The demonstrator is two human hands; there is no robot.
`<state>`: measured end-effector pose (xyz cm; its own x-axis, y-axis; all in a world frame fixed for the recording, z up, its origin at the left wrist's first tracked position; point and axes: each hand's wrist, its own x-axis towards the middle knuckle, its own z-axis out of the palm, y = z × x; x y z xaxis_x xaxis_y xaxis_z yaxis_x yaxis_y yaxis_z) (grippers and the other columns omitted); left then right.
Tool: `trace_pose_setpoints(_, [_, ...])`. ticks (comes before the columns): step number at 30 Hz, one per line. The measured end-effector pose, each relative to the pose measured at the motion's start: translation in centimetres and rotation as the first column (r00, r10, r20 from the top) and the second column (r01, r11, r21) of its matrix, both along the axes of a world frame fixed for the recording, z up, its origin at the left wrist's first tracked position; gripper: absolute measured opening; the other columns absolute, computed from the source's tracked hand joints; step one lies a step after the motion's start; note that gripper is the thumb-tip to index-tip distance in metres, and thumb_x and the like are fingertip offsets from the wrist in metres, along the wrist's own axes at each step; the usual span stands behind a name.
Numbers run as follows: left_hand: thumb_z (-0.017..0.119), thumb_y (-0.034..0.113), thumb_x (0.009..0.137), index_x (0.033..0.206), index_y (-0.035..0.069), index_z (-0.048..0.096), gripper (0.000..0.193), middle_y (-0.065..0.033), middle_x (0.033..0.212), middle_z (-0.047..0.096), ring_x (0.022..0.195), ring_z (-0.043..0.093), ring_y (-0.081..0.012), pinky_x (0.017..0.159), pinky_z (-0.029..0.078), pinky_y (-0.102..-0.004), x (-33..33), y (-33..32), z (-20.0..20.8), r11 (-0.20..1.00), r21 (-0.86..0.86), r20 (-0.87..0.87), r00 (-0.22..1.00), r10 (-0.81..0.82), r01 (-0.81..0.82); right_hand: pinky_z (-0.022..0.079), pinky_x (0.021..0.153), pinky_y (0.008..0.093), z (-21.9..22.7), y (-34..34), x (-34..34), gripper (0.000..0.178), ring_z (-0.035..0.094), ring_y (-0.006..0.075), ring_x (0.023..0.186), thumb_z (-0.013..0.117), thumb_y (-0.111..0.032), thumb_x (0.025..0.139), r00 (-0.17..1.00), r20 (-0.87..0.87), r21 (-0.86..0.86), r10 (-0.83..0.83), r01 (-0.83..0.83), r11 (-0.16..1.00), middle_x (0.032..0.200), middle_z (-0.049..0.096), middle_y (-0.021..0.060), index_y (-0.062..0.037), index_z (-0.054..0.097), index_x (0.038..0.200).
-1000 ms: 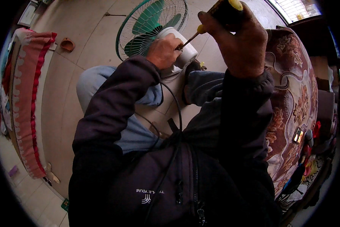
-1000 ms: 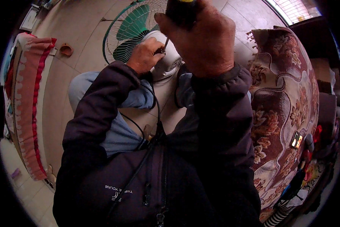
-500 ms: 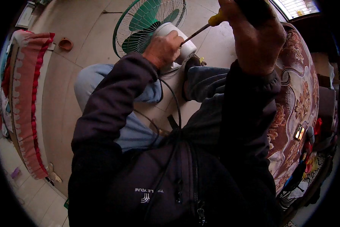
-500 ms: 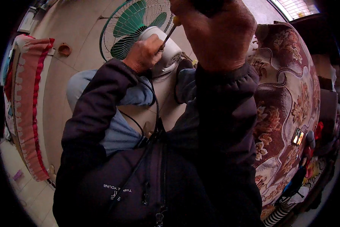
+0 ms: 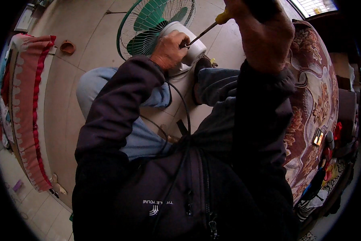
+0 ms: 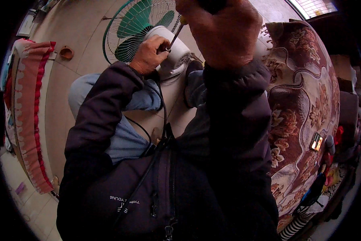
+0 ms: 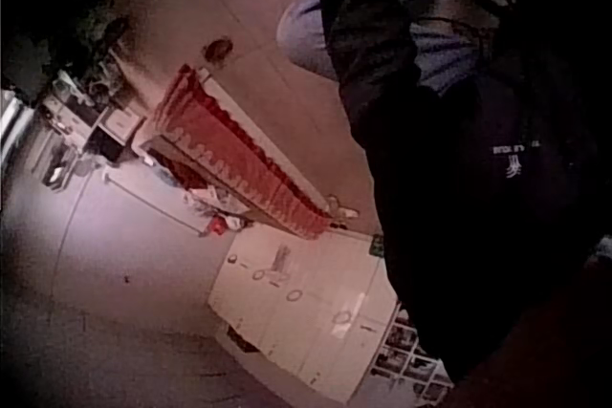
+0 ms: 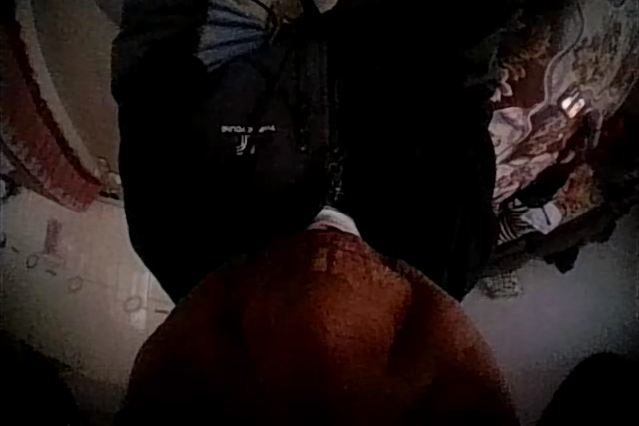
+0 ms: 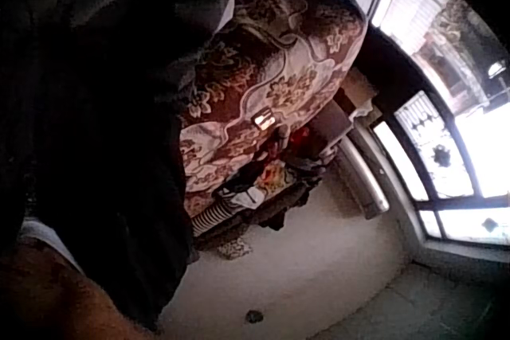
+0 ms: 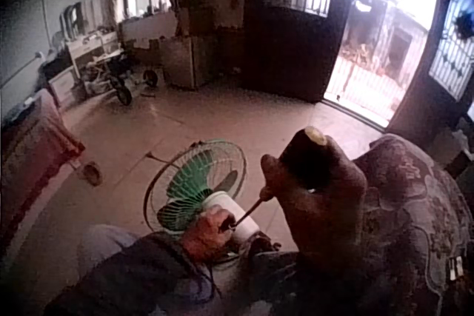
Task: The person sits on the floor and uses a yellow screwdriver to unscrew and remove the rear cap of a white pedestal fan. They then use a blue screwdriver to continue working on the fan's rear assembly.
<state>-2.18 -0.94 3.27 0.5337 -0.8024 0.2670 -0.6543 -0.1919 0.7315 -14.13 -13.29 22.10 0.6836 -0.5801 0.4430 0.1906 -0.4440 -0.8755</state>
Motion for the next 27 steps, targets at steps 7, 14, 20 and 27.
trace_pose_setpoints(7, [0.064,0.01,0.075,0.094,0.003,0.064,0.021,-0.0159,0.09,0.062,0.084,0.064,-0.0311,0.077,0.051,-0.038,0.1,-0.2,0.0,1.0,-0.005,-0.101,0.995,0.004,-0.004,0.049,0.06,0.0284,-0.1,0.9,-0.1,0.016,0.062,0.0123,0.064,0.071,-0.008,0.083,0.991,-0.042,-0.261,-0.128,0.113,0.959,0.069,0.065,0.0077,0.0012,0.058,0.085])
trace_pose_setpoints(14, [0.065,0.01,0.074,0.093,0.004,0.064,0.02,-0.0147,0.089,0.062,0.083,0.064,-0.03,0.077,0.051,-0.0369,0.1,0.0,-0.1,1.0,-0.023,-0.085,0.996,0.002,-0.004,0.05,0.062,0.0273,-1.2,0.0,0.5,0.017,0.062,0.0107,0.067,0.073,-0.01,0.081,0.987,-0.162,-0.092,-0.016,0.001,0.996,0.07,0.065,0.006,-0.0002,0.059,0.085])
trace_pose_setpoints(20, [0.067,0.009,0.074,0.094,0.003,0.064,0.021,-0.0145,0.09,0.062,0.083,0.064,-0.0299,0.076,0.051,-0.0365,0.0,0.0,-0.3,0.999,-0.037,-0.089,0.996,-0.01,0.007,0.052,0.068,0.0269,-2.3,-0.7,0.6,0.02,0.062,0.0097,0.07,0.074,-0.009,0.08,0.968,-0.169,-0.144,0.187,-0.212,0.967,0.074,0.064,0.0055,-0.0003,0.058,0.088])
trace_pose_setpoints(27, [0.066,0.006,0.076,0.096,0.0,0.063,0.021,-0.013,0.087,0.061,0.08,0.063,-0.0244,0.074,0.05,-0.0321,0.0,-0.1,-0.2,0.999,-0.043,-0.033,0.999,-0.001,0.0,0.053,0.064,0.0289,-1.8,-0.7,0.4,0.025,0.065,0.0139,0.068,0.076,-0.007,0.077,0.983,-0.173,-0.054,0.068,-0.078,0.995,0.071,0.065,0.0086,0.0006,0.056,0.09])
